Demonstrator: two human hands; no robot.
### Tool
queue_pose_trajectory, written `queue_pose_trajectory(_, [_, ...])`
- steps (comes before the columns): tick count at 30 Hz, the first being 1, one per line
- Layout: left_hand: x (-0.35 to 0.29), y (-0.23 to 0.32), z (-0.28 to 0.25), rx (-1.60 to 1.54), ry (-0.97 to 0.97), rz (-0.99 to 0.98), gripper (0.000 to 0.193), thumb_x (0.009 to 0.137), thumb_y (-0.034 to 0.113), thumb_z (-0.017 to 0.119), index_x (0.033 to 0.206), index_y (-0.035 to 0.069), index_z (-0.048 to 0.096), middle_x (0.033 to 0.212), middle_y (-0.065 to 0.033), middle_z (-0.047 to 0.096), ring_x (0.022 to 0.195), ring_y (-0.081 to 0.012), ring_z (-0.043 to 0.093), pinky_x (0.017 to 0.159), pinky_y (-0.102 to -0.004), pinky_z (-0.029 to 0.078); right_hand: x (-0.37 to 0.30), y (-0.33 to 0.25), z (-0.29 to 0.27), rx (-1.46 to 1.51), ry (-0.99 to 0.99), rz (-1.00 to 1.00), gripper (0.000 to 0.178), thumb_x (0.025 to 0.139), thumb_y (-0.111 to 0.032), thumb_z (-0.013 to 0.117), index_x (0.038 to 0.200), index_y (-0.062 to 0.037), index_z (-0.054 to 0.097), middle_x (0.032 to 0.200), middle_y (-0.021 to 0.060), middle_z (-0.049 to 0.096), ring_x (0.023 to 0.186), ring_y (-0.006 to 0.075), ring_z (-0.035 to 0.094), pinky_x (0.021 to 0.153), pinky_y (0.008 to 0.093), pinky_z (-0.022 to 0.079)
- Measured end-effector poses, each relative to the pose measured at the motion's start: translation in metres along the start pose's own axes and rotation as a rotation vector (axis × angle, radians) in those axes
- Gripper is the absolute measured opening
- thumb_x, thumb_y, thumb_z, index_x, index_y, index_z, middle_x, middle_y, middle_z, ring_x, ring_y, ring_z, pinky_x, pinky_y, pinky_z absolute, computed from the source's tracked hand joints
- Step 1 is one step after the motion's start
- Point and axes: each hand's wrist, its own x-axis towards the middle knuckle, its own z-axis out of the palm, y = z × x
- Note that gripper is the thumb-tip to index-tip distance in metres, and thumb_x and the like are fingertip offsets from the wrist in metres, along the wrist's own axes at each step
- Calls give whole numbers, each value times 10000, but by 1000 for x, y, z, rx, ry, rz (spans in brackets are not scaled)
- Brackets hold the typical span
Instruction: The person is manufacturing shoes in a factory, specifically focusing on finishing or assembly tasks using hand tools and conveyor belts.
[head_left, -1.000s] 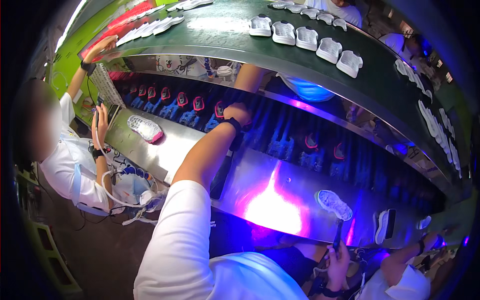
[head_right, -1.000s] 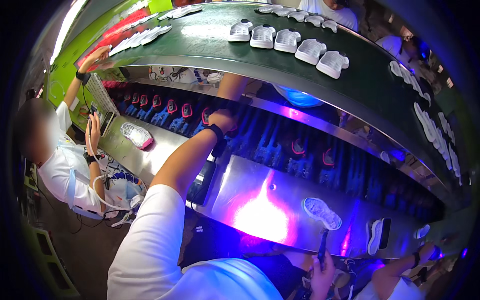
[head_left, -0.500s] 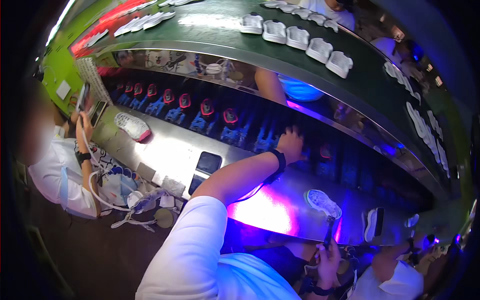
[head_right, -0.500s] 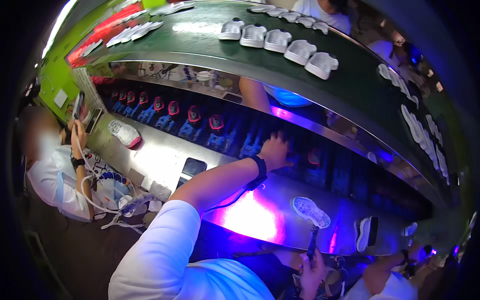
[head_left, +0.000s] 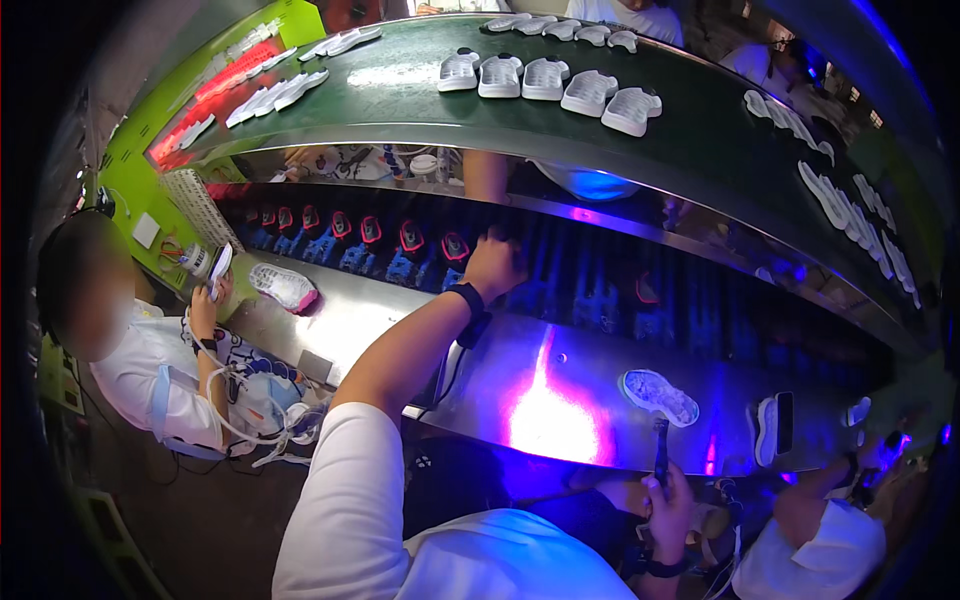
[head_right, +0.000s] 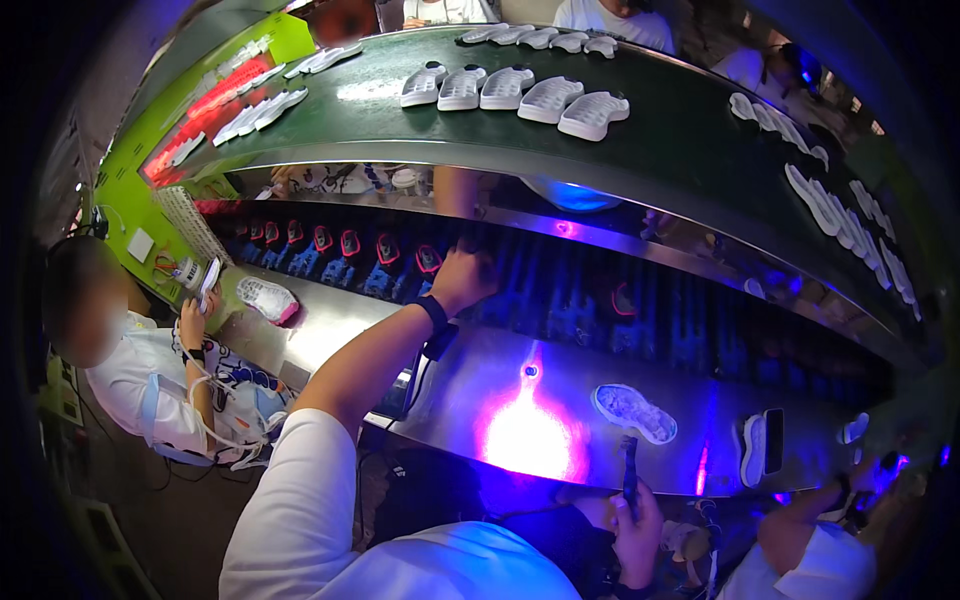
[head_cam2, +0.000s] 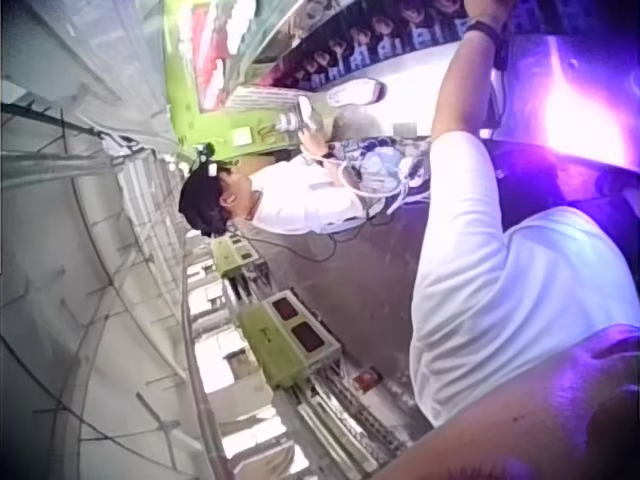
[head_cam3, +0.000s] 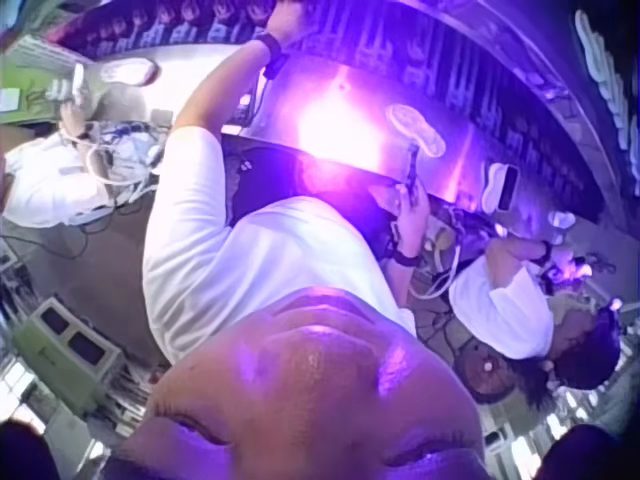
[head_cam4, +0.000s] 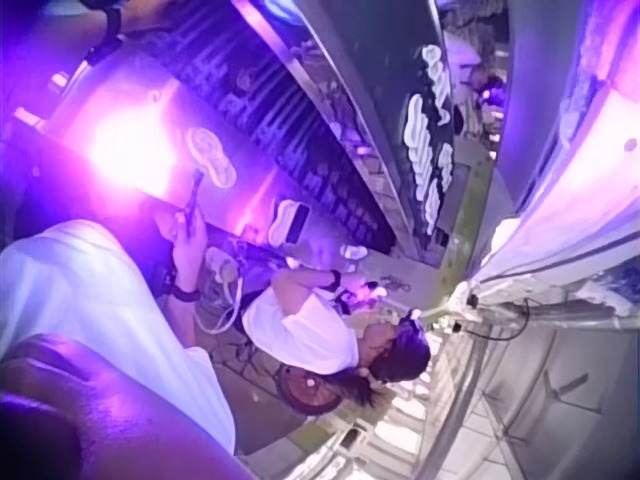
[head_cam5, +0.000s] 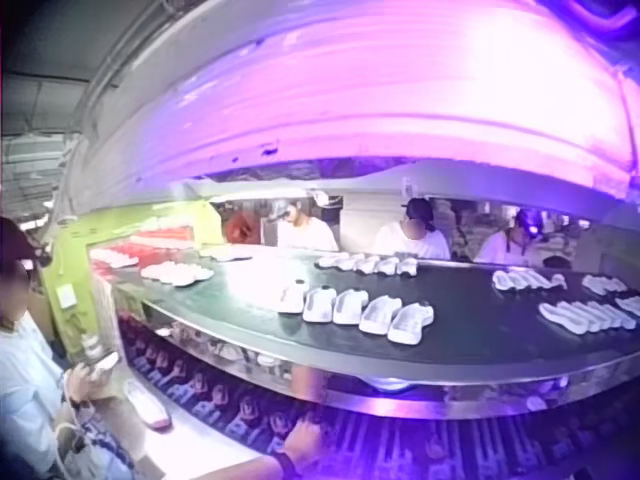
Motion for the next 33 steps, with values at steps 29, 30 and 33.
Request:
queue_pose_trajectory(29, [-94,133,-40,-345,-414,742,875,628,241,882,1398,37,520,1389,-222,534,1254,-402,566,988,-482,538,-13,42,-33,148,-2,-123,443,997,-76,649,1418,9,543,1011,73,713,918,131,688,838,312,546])
queue_pose_trajectory(30, [-115,135,-65,-268,-534,719,873,633,231,870,1410,50,517,1414,-225,516,1276,-409,554,1009,-478,534,-10,35,-30,116,-4,-145,428,1000,-85,647,1409,4,556,1007,75,714,895,142,693,825,313,549])
queue_pose_trajectory(33, [-161,138,-110,-213,-683,594,824,707,263,815,1440,53,502,1412,-233,519,1284,-433,554,1028,-474,539,0,26,-25,63,-54,-133,407,1006,-99,640,1396,-2,573,1022,82,719,898,152,696,833,320,550])
